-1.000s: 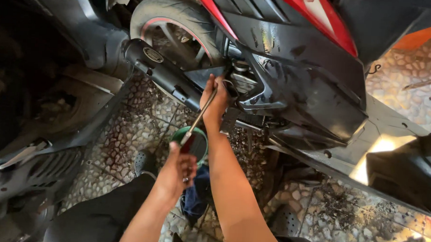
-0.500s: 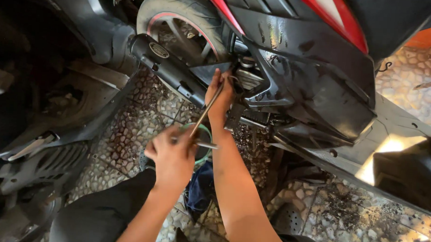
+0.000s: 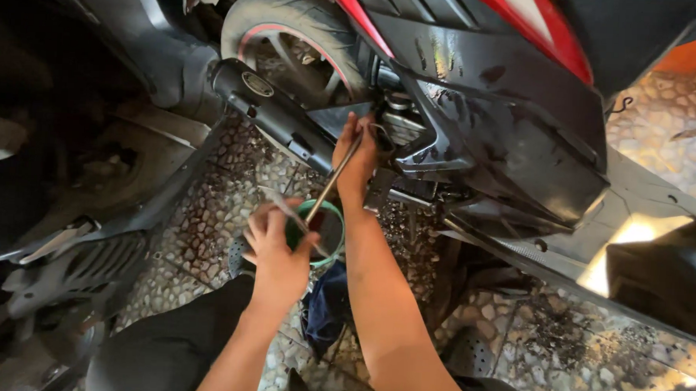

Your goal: The person crouches on the tiled floor beside a scooter and works on its lower engine area. They first fit a small metal part with their hands, then use a T-handle wrench to loosen and turn a bolt near the engine, with a green bowl placed underneath to catch fluid, and finally handle the drained fluid and parts near the bowl.

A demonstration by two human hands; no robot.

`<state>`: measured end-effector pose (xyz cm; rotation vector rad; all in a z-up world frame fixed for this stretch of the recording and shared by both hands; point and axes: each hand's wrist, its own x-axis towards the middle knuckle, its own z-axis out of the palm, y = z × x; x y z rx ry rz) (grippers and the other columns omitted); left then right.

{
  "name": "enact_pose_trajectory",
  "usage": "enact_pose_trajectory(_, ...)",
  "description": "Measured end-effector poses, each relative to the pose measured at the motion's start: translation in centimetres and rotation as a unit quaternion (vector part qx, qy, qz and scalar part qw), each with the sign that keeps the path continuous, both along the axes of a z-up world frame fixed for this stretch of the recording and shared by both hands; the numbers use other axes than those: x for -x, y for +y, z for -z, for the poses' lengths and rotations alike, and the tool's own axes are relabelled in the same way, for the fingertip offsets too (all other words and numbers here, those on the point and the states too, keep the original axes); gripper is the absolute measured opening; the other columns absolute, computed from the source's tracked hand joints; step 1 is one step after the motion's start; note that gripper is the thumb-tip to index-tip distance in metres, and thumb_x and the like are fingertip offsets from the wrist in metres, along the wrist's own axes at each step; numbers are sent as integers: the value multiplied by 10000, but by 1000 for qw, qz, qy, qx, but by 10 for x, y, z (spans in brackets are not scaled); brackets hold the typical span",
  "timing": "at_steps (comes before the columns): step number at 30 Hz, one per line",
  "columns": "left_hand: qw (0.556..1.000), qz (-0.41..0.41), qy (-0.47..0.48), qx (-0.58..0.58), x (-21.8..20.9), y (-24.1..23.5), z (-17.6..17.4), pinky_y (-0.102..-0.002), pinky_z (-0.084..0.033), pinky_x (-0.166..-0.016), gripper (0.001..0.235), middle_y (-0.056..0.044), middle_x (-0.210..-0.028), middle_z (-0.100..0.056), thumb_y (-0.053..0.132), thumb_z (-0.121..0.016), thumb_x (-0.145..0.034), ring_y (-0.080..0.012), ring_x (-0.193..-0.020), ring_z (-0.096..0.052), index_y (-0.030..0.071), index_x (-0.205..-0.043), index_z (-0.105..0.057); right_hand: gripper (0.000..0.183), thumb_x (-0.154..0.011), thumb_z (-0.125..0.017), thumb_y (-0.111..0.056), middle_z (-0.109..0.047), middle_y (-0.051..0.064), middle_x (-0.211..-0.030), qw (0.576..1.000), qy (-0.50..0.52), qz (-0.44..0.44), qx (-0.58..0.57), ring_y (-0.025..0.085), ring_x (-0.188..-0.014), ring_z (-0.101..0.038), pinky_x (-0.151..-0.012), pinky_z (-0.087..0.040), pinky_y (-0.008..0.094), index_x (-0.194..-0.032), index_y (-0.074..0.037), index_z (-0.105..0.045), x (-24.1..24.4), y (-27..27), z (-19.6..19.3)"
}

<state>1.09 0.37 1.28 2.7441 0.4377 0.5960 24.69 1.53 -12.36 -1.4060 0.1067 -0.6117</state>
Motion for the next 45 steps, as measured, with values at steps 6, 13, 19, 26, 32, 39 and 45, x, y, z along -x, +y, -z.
enact_pose_trajectory(6,993,35,-65,-94,13,9,16,-530,-398,-915,516,-104,-1297,-464,189,-685,-926,-310,-1125,-420,262,-1419,-554,397,-1058,-536,-412,-617,187,-783,998,41,15,53,404,-758,-621,-674,-493,460,-916,-42,-548,1,-7,-10)
enact_pose_trajectory(13,607,-185,28,773,28,55,85,-343,-354,-565,633,-58,-795,-462,737,-574,-1008,-214,-662,-463,106,-1000,-515,427,-1071,-512,-433,-605,189,-782,995,77,-13,58,410,-757,-614,-684,-487,475,-913,-37,-531,0,-7,-5)
enact_pose_trajectory(19,545,-140,91,821,-16,12,18,-363,-425,-636,534,-19,-809,-565,619,-591,-901,-195,-738,-554,90,-974,-580,406,-1064,-531,-392,-565,163,-734,996,60,-11,60,370,-701,-588,-670,-471,457,-872,-35,-515,0,-10,-12)
enact_pose_trajectory(26,926,-8,-40,376,-16,11,59,-461,-482,-701,510,-171,-1072,-476,281,-706,-926,-273,-863,-531,16,-1266,-432,364,-1087,-535,-345,-575,174,-785,998,5,23,66,383,-749,-590,-674,-466,459,-889,-40,-536,-2,-9,-8)
enact_pose_trajectory(32,871,-70,44,484,16,49,82,-410,-441,-652,624,-199,-958,-473,526,-517,-1015,-302,-783,-477,-79,-1155,-456,338,-1073,-555,-326,-593,169,-768,999,9,12,43,363,-729,-607,-664,-474,454,-886,-45,-542,-2,-10,-11)
enact_pose_trajectory(39,380,38,242,892,16,29,23,-259,-348,-487,1069,22,-809,-557,949,-286,-835,-124,-627,-498,-20,-1113,-643,280,-1047,-598,-256,-598,159,-783,1000,0,4,27,344,-721,-612,-669,-482,428,-889,-38,-523,-11,-5,6)
enact_pose_trajectory(45,436,-70,112,890,-21,4,14,-240,-355,-555,611,-10,-915,-580,678,-381,-1013,-154,-830,-565,84,-977,-518,283,-1037,-637,-243,-582,165,-755,996,25,12,83,372,-712,-585,-654,-455,447,-867,-41,-534,-4,-13,-6)
